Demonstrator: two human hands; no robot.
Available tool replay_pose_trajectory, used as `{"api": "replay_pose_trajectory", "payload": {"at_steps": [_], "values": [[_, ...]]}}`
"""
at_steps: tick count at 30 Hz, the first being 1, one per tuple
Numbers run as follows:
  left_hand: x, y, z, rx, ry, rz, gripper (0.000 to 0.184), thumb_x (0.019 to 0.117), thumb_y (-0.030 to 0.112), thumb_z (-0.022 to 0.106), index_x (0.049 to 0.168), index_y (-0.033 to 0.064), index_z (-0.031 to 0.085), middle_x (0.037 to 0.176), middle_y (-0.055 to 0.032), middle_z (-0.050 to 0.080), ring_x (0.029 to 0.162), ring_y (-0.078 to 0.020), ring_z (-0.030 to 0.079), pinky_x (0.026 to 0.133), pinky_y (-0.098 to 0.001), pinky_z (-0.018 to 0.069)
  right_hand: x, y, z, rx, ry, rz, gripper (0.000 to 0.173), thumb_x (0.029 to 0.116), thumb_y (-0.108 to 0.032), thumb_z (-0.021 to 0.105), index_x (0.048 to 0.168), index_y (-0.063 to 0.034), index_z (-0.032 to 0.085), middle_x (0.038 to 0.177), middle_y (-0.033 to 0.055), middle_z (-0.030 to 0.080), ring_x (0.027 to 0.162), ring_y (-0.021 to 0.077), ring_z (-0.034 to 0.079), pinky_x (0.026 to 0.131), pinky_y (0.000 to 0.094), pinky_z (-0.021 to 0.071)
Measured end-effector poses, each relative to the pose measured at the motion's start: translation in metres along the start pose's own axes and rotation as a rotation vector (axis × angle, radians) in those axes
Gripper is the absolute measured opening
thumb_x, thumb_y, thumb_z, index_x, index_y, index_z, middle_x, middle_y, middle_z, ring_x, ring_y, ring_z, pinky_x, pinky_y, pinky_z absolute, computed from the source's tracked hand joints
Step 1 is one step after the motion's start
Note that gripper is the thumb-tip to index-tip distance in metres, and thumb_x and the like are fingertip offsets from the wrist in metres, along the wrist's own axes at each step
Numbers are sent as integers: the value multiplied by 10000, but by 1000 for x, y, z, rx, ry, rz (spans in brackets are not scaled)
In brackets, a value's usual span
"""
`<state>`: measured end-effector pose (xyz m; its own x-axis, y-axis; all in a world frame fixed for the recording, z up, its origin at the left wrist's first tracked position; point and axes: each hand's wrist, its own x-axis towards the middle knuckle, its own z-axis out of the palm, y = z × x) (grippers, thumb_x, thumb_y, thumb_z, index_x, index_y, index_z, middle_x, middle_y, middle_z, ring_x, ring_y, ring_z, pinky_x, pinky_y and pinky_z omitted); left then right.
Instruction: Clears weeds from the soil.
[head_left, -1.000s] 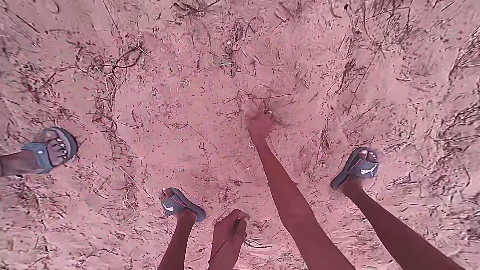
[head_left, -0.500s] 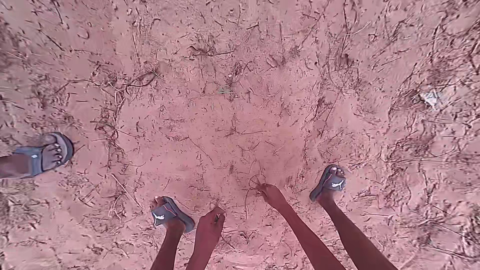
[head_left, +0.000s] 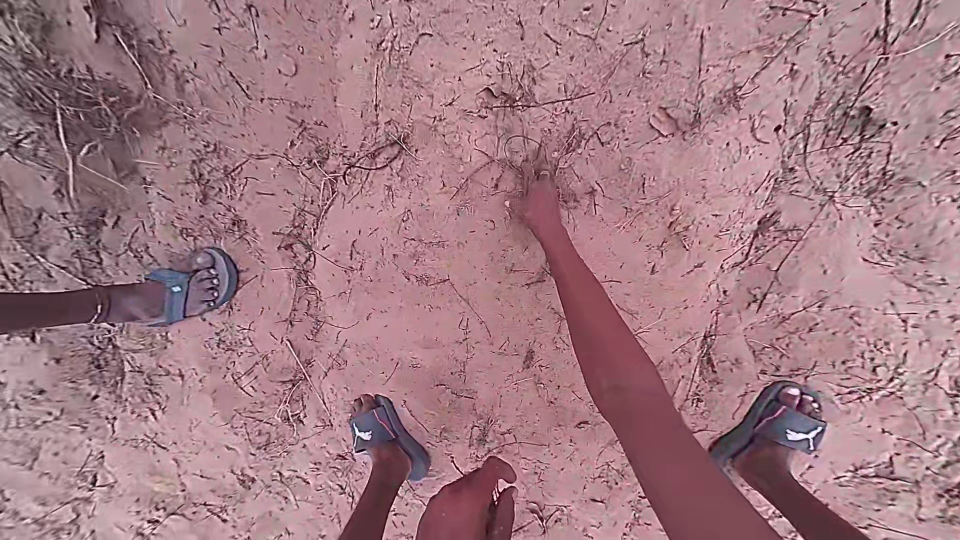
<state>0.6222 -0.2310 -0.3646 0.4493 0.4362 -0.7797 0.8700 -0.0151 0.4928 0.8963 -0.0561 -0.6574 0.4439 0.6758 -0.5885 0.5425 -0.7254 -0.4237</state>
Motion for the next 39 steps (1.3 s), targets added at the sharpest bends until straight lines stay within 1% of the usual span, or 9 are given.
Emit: {"api": "replay_pose_trajectory", "payload": {"at_steps": [4,14,19,21,24,27,31,36,39], "values": [[-4,-10,8,17,3,4,210,933,96,602,1062,14,745,657,-131,646,546,-301,619,541,-479,519,-43,21,31,-147,-63,-40,304,1054,-135,503,1152,111,653,1189,336,650,1143,486,647,951,607,518],[2,-26,11,4,-109,-82,261,985,114,536,1145,27,722,808,-191,705,756,-385,698,715,-555,553,-314,108,62,-290,-981,-466,312,1043,-82,507,1316,30,606,1171,323,647,1101,494,644,949,599,492],[-5,-20,6,-51,-30,-3,243,957,108,569,1118,37,737,696,-142,661,608,-322,646,598,-503,535,-193,63,33,-67,37,-406,324,976,-13,577,1280,51,670,1115,332,677,971,507,696,830,590,567],[-11,-25,4,-66,38,53,235,937,109,575,1091,44,741,654,-109,635,547,-279,610,540,-457,519,-116,26,38,-170,159,-342,382,997,-62,595,1357,65,603,1305,325,616,1190,495,629,958,558,541],[-19,-28,-1,-40,86,63,222,916,104,597,1067,42,746,644,-89,629,518,-246,592,505,-414,508,-67,-10,56,-272,-5,-24,425,1011,-62,549,1368,165,508,1426,363,491,1316,509,520,1020,573,494],[-23,-31,-7,-23,133,60,227,916,106,589,1072,55,745,655,-69,626,512,-223,579,490,-391,499,-64,-14,60,-246,-52,28,348,1038,-54,468,1313,144,549,1241,365,620,1179,520,621,962,623,501],[-24,-34,-8,18,157,70,235,915,76,571,1064,62,752,713,-99,673,577,-276,650,530,-446,537,-101,33,54,-384,-354,-288,267,1007,-56,545,1213,80,648,1119,339,665,1102,522,644,912,640,505],[-23,-33,-2,19,21,6,259,961,64,546,1136,41,735,822,-168,717,747,-365,715,669,-525,569,-273,93,96,-558,-1121,-647,292,1003,-59,581,1277,33,626,1139,306,663,1107,494,637,946,626,481],[-19,-31,-4,2,-23,-2,265,966,67,540,1154,50,727,844,-166,718,767,-361,715,684,-523,571,-284,84,71,-453,-924,-598,346,1005,-42,546,1338,43,592,1134,332,648,1063,506,649,910,612,497]]}}
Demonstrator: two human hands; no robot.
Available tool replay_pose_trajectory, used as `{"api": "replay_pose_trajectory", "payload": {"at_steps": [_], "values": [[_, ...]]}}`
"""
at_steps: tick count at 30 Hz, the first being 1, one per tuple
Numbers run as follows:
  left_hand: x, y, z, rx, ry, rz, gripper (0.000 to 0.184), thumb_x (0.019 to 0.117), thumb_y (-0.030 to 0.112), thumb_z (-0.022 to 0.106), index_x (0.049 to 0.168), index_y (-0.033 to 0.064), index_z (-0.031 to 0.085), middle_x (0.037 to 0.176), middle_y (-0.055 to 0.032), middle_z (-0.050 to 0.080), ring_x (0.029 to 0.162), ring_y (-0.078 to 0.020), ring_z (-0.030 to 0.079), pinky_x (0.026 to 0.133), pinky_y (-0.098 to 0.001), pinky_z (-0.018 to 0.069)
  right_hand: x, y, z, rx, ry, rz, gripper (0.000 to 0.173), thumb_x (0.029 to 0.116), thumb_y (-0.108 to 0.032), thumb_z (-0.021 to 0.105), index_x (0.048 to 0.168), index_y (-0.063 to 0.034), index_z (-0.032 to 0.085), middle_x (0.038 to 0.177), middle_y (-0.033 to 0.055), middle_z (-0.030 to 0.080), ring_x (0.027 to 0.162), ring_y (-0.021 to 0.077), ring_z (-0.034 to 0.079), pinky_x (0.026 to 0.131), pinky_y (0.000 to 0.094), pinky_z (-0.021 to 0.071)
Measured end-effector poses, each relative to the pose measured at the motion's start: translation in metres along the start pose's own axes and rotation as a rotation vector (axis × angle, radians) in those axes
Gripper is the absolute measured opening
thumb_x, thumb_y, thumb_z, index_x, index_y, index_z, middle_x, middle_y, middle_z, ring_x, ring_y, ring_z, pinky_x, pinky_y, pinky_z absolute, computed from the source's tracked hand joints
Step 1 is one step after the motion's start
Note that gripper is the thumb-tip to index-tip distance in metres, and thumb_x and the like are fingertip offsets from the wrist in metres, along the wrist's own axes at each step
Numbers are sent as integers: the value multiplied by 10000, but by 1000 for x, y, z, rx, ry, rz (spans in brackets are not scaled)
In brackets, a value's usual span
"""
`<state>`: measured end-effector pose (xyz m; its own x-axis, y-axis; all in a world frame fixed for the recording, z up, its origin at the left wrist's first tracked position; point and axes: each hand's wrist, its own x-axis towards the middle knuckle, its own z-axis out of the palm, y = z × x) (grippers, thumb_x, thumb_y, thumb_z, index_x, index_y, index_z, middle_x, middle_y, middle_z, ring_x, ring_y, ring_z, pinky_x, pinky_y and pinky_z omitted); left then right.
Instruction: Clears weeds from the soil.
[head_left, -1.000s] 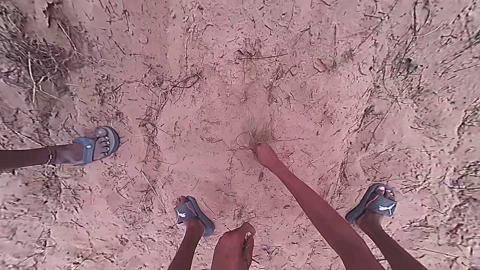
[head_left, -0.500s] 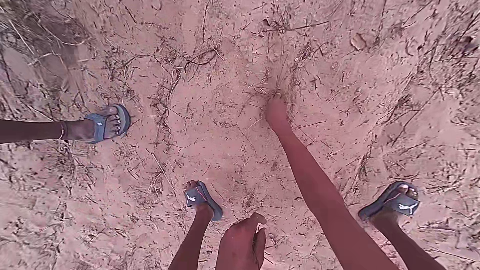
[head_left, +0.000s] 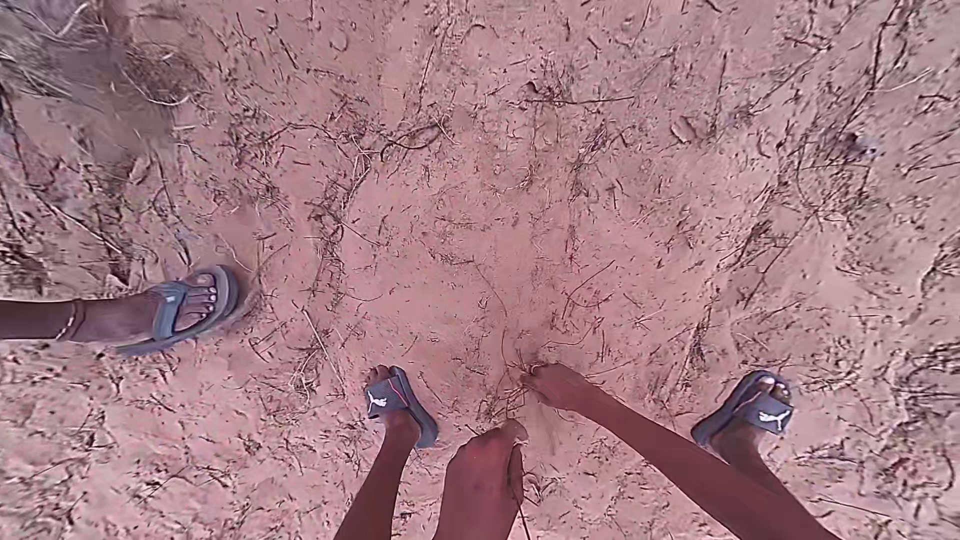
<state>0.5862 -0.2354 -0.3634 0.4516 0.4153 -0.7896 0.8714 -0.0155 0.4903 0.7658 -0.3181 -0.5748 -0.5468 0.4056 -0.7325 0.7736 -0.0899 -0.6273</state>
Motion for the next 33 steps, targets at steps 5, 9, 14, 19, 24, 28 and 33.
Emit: {"api": "replay_pose_trajectory", "payload": {"at_steps": [5,9,14,19,24,28,33], "values": [[-3,-8,2,43,146,79,235,920,68,580,1085,58,747,706,-112,670,588,-296,661,545,-463,546,39,85,-136,20,861,435,335,1002,-8,519,1300,11,671,1142,325,669,1031,515,675,851,626,539],[-4,-14,0,83,209,96,258,913,106,548,1071,81,751,670,-66,631,534,-235,595,501,-409,504,34,144,-135,95,825,571,413,995,-68,550,1400,-8,604,1404,306,571,1334,500,522,1078,618,434],[0,-6,12,18,213,129,331,904,130,552,1181,54,716,587,-22,531,456,-184,488,451,-366,451,13,74,21,267,467,664,754,853,-497,795,1442,-84,571,1580,299,363,1457,499,359,1025,618,479],[13,-2,22,67,175,126,347,914,125,555,1221,45,695,596,-34,551,474,-204,518,477,-397,475,22,9,154,298,-8,524,548,930,96,548,1455,-60,555,1490,275,492,1298,488,544,1012,596,494],[16,-16,32,85,124,86,315,931,91,557,1206,33,698,623,-68,570,505,-234,539,507,-427,485,-19,-29,222,556,-146,402,467,953,-51,620,1415,-16,565,1324,301,600,1233,460,595,1038,583,476],[15,-25,31,72,126,77,291,924,75,559,1168,30,712,622,-90,587,516,-265,564,521,-456,492,-39,-29,168,502,191,349,416,938,-69,594,1351,-48,639,1191,280,678,1086,462,671,914,607,516],[15,-27,22,50,149,73,286,934,86,551,1166,36,712,632,-85,590,522,-261,566,523,-457,494,11,34,3,67,945,316,275,835,60,686,1092,7,769,1011,282,731,841,480,718,735,606,566]]}}
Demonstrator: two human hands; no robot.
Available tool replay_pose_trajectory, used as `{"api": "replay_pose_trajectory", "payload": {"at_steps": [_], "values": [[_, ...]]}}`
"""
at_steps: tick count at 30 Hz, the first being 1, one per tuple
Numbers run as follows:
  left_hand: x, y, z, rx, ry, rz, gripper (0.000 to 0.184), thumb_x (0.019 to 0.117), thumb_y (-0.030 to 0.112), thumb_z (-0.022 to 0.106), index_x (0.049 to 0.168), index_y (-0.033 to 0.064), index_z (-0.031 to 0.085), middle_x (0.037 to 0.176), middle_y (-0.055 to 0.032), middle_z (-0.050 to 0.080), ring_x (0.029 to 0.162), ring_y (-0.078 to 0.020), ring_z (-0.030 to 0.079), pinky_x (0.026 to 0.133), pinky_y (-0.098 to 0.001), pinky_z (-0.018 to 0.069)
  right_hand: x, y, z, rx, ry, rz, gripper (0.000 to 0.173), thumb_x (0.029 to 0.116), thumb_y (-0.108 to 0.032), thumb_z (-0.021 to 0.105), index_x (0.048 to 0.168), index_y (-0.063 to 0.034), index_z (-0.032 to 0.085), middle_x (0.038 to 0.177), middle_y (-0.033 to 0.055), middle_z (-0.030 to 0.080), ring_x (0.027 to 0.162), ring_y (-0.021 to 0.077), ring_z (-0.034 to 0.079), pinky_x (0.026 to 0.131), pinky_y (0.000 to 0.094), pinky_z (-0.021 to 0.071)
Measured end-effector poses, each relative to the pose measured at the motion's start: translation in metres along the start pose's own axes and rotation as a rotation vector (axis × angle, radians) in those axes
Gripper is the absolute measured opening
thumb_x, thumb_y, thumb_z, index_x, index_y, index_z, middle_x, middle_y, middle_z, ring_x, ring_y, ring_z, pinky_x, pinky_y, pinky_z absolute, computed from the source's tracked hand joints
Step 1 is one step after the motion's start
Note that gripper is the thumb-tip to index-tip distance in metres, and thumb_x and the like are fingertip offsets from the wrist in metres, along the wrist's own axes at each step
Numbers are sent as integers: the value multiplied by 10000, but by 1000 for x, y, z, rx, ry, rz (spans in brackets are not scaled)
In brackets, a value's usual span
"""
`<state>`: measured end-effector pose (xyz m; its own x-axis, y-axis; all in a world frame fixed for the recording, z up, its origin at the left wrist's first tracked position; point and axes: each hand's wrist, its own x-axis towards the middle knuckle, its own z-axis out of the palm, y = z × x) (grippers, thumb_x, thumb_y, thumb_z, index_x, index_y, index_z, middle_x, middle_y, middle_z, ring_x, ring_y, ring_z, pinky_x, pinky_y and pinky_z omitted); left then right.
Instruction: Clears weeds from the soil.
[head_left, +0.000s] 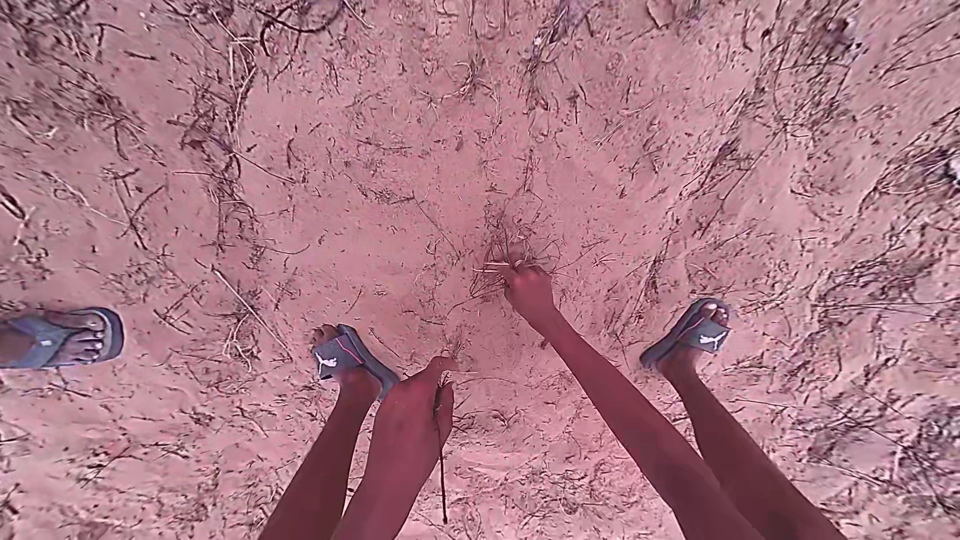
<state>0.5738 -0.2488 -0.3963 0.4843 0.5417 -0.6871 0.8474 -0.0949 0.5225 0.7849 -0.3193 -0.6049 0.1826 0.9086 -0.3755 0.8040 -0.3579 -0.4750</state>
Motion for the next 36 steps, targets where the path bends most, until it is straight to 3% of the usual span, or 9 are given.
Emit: {"api": "replay_pose_trajectory", "payload": {"at_steps": [4,8,14,18,21,23,25,33,36], "values": [[-2,8,-7,2,36,8,306,938,135,519,1155,75,726,644,-59,594,513,-221,549,501,-411,478,114,24,-10,-164,-248,146,475,989,-85,564,1464,-80,559,1448,287,533,1241,504,577,963,641,477],[-5,20,-11,8,94,63,293,919,136,537,1124,93,741,653,-47,604,494,-195,532,474,-368,466,68,31,33,-277,-473,118,858,882,-439,754,1584,-106,390,1680,244,206,1491,510,284,1054,683,400],[-2,13,-7,28,33,21,279,938,108,555,1154,79,730,680,-82,623,544,-251,575,525,-433,491,-39,26,63,-196,-825,194,349,982,-36,579,1323,-52,652,1261,287,645,1144,492,635,889,629,533],[2,-1,2,8,-41,-45,250,967,67,566,1161,28,719,709,-135,646,604,-299,615,604,-480,518,-156,12,71,-21,-1245,59,339,936,12,597,1269,11,660,1283,292,628,1226,475,591,1012,618,470],[2,-9,8,-23,-88,-98,239,983,54,569,1173,-3,704,724,-160,648,633,-312,630,647,-498,526,-222,6,57,330,-872,370,310,936,2,593,1223,56,695,1196,291,685,1177,443,636,1059,576,451],[2,-12,13,-56,-95,-128,232,993,66,566,1175,9,699,736,-161,649,662,-314,638,677,-516,524,-216,7,40,344,-252,614,244,887,25,608,1083,109,728,970,307,718,920,454,704,874,602,522],[4,-15,14,-83,-100,-118,235,1004,89,557,1184,30,696,749,-148,666,671,-306,665,676,-525,538,-185,36,22,209,74,656,229,908,13,624,1095,91,730,986,303,711,874,473,699,789,638,527],[12,-82,48,-279,-44,-370,197,1029,126,566,1162,76,703,806,-89,681,663,-158,657,677,-399,576,-41,162,-31,106,122,795,443,1028,-196,510,1424,-10,579,1326,278,636,1253,406,609,1088,531,438],[52,-145,101,-142,-52,-512,288,997,116,587,1260,19,654,1020,-219,715,910,-326,718,865,-541,562,-35,126,12,113,-2,753,695,961,-418,626,1573,-149,438,1475,342,465,1349,482,475,1083,547,419]]}}
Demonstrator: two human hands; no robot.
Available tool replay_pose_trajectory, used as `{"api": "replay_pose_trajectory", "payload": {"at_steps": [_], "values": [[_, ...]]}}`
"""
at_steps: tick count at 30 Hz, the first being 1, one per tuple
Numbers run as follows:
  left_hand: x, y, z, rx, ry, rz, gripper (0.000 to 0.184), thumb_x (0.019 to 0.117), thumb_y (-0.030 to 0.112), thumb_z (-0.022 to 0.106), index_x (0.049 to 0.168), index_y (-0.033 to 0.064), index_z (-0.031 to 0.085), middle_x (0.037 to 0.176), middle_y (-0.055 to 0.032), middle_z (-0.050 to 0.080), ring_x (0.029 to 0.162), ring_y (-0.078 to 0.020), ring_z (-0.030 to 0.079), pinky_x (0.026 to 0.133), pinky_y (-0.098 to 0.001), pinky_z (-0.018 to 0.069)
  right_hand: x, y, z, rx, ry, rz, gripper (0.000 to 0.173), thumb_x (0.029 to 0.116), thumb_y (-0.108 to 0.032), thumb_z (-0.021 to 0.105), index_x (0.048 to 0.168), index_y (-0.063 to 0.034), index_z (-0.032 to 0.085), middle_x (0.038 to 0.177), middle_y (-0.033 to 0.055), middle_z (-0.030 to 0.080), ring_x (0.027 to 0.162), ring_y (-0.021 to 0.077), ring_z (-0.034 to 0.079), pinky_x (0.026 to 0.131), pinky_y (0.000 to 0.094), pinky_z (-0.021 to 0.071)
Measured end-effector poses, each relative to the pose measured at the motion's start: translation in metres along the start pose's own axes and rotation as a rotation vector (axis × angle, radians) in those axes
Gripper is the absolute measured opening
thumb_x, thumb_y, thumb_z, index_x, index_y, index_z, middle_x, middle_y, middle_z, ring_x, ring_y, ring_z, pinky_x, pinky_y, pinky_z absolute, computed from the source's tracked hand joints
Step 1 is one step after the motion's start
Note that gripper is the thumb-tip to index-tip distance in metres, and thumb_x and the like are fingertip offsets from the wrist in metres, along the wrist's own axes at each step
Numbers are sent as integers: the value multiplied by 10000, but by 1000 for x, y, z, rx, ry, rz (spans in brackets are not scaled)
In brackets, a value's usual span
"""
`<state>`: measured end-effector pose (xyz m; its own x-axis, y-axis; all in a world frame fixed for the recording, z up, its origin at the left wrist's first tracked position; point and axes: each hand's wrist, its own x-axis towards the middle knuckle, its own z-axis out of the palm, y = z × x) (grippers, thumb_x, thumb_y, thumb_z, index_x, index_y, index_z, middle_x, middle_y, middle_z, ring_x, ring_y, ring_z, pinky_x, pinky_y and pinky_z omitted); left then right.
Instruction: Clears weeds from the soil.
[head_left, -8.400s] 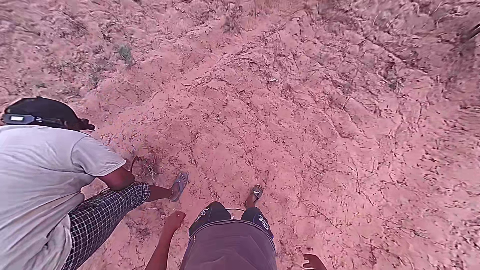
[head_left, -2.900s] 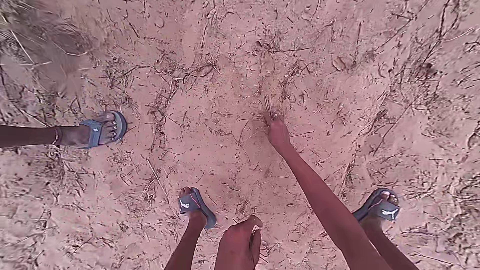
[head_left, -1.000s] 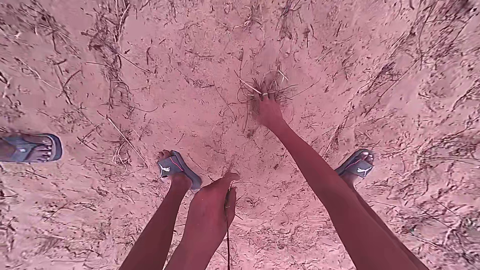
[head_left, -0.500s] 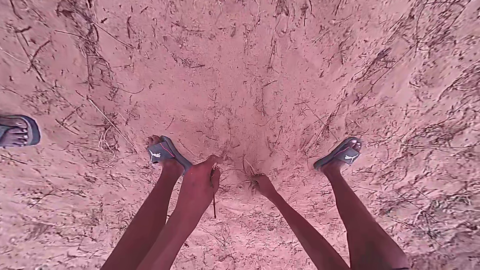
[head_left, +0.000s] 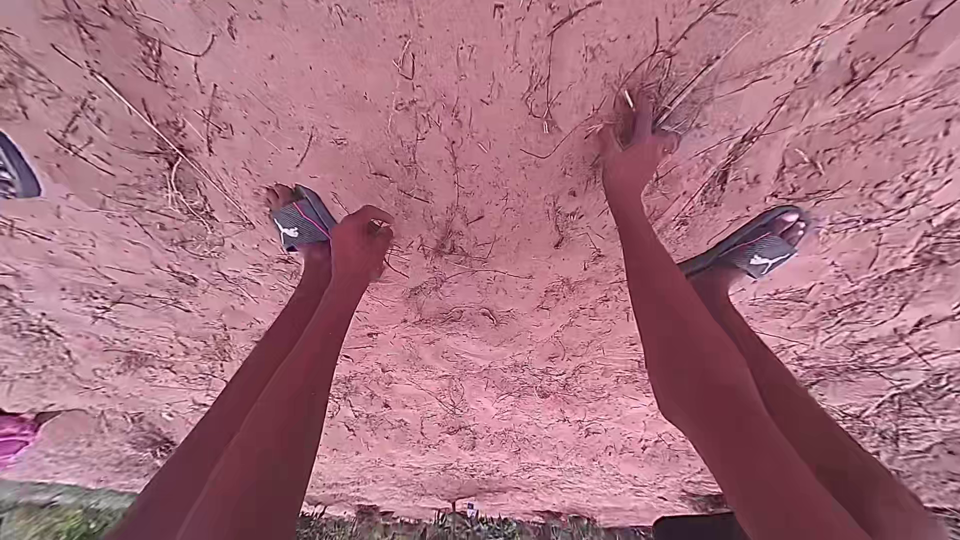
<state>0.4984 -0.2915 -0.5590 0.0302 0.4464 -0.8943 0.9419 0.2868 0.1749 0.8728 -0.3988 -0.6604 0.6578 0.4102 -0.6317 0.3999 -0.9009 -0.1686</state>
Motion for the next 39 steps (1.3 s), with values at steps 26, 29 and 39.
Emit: {"api": "replay_pose_trajectory", "payload": {"at_steps": [26,29,39], "values": [[-138,-91,193,275,-546,-415,360,1078,139,432,1384,10,573,1301,-270,639,1239,-421,617,1049,-581,468,-318,124,44,-132,-1315,99,323,990,-54,574,1292,46,631,1209,265,666,1122,374,647,1000,521,480],[-146,-132,207,143,-667,-583,334,1071,148,468,1337,9,613,1256,-238,665,1100,-364,689,980,-539,531,-346,158,44,-232,-1535,263,299,1063,-150,545,1288,33,618,1192,251,652,1036,338,659,924,499,510],[-32,-143,268,-826,251,-866,388,1046,187,524,1404,35,534,1346,-231,576,1159,-337,594,938,-532,507,-205,190,118,852,-108,921,514,994,-36,491,1500,-91,413,1180,118,593,871,169,613,709,362,548]]}}
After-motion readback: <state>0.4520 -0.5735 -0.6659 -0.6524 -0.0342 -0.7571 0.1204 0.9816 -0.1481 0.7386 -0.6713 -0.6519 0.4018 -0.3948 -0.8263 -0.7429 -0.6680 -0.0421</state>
